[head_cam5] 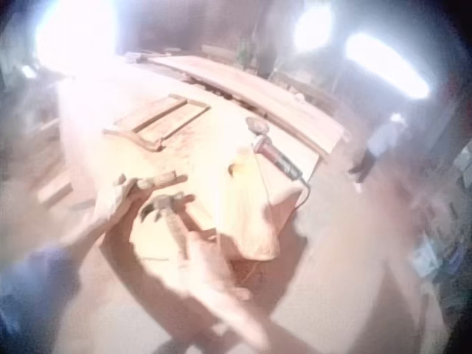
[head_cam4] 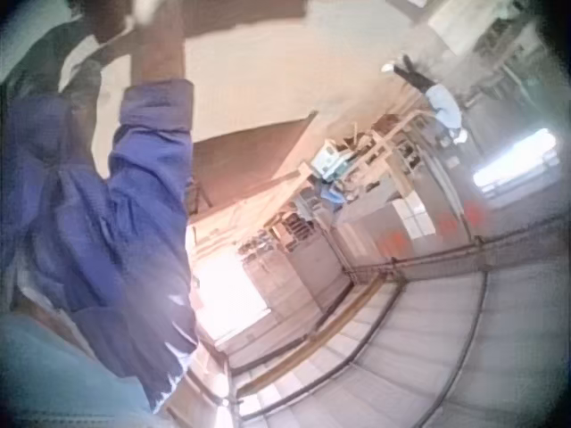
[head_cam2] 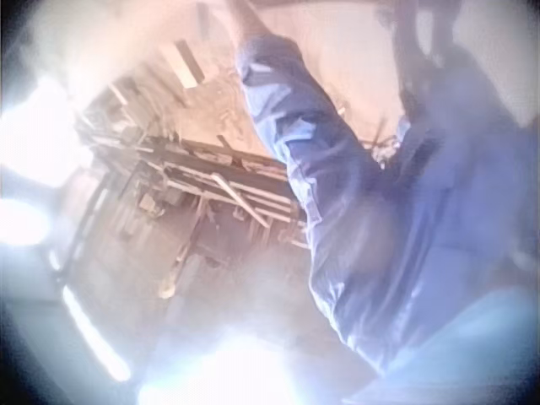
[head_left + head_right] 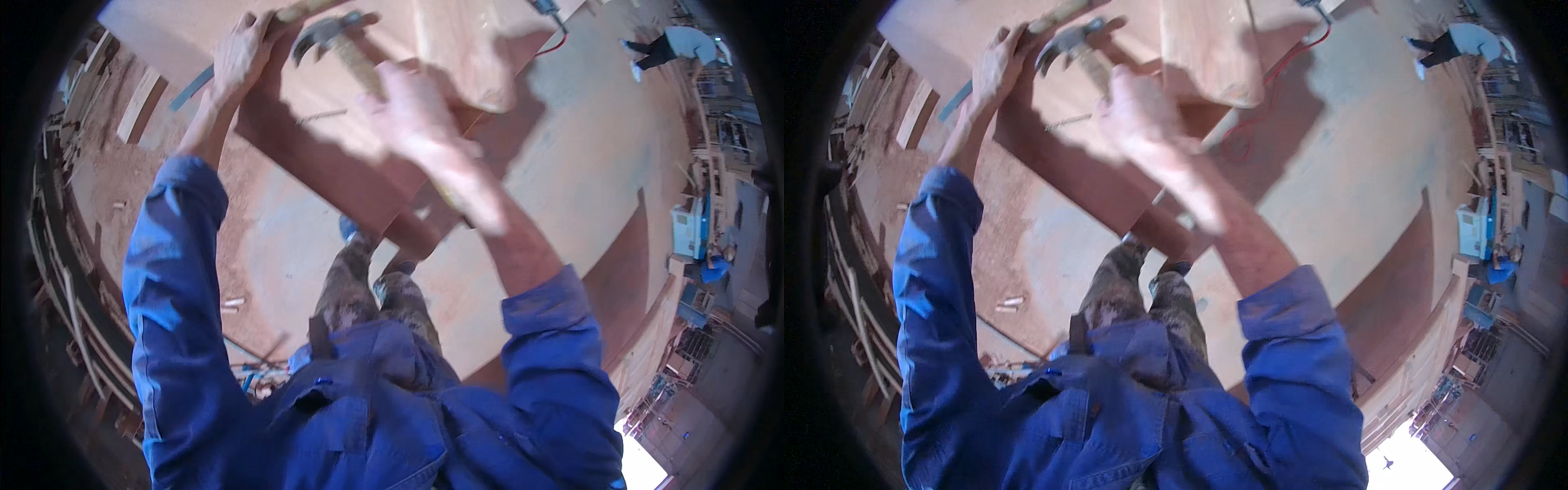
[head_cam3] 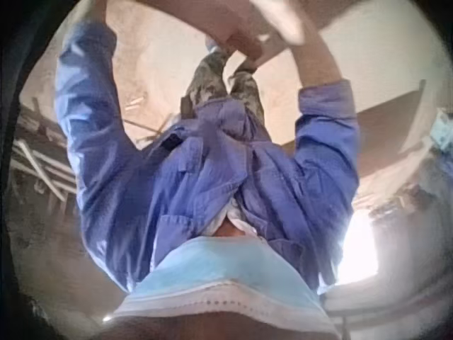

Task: The person uses a chisel and hammer to carve a curved wooden piece, repeatedly striking the chisel to remove material. The person also uses a power sander to smooth the surface and checks the fit of the piece against a larger wooden structure.

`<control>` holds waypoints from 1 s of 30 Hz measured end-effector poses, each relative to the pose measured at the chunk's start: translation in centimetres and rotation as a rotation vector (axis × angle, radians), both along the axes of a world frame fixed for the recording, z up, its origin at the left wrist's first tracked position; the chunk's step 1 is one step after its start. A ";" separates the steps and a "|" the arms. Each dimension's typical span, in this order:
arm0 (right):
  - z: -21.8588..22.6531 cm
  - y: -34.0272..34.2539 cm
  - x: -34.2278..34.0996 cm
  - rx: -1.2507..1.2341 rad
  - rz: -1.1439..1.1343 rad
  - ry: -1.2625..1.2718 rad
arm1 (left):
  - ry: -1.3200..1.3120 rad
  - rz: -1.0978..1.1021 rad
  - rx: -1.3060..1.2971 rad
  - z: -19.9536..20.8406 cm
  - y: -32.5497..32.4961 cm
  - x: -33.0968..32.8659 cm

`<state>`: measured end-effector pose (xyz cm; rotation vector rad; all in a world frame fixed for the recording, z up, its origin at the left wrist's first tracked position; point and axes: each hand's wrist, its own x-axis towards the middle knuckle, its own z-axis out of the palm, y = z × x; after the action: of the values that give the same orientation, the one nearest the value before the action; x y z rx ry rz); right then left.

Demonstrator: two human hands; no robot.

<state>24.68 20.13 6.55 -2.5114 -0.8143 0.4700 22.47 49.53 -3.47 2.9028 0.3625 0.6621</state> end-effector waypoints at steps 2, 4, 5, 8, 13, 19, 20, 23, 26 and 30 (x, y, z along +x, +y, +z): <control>-1.0 1.4 1.3 0.051 0.025 0.049 | -0.018 0.001 0.047 0.5 -0.6 0.6; -1.7 2.4 1.7 0.142 0.034 0.031 | -0.023 0.007 0.048 0.5 -0.2 0.6; -1.6 2.2 1.7 0.124 0.049 -0.020 | -0.047 0.003 0.041 0.8 -1.0 0.5; 0.8 0.9 2.0 0.159 0.076 -0.216 | -0.135 0.047 0.049 2.9 -2.4 -1.5; 0.0 -4.7 12.7 0.018 -0.398 -0.333 | -0.183 0.145 -0.411 7.3 -15.3 -7.8; -6.8 -0.3 28.7 -0.033 -0.199 -0.117 | 0.129 0.413 -0.374 6.8 -33.1 -8.2; -8.4 0.2 30.9 -0.024 -0.157 -0.120 | 0.102 0.446 -0.378 6.2 -33.7 -7.8; -12.1 0.1 36.9 0.127 -0.029 -0.120 | 0.084 0.494 -0.405 6.0 -33.3 -8.1; -11.0 0.1 39.2 0.037 0.034 -0.109 | 0.061 0.520 -0.328 4.8 -28.3 -12.6; -7.5 1.6 37.9 -0.161 0.183 -0.207 | 0.104 0.485 -0.143 5.9 -23.1 -16.7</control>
<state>62.60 21.68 -0.93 -2.6785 -1.1338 0.3505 5.80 26.39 2.41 2.7274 1.0994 0.5150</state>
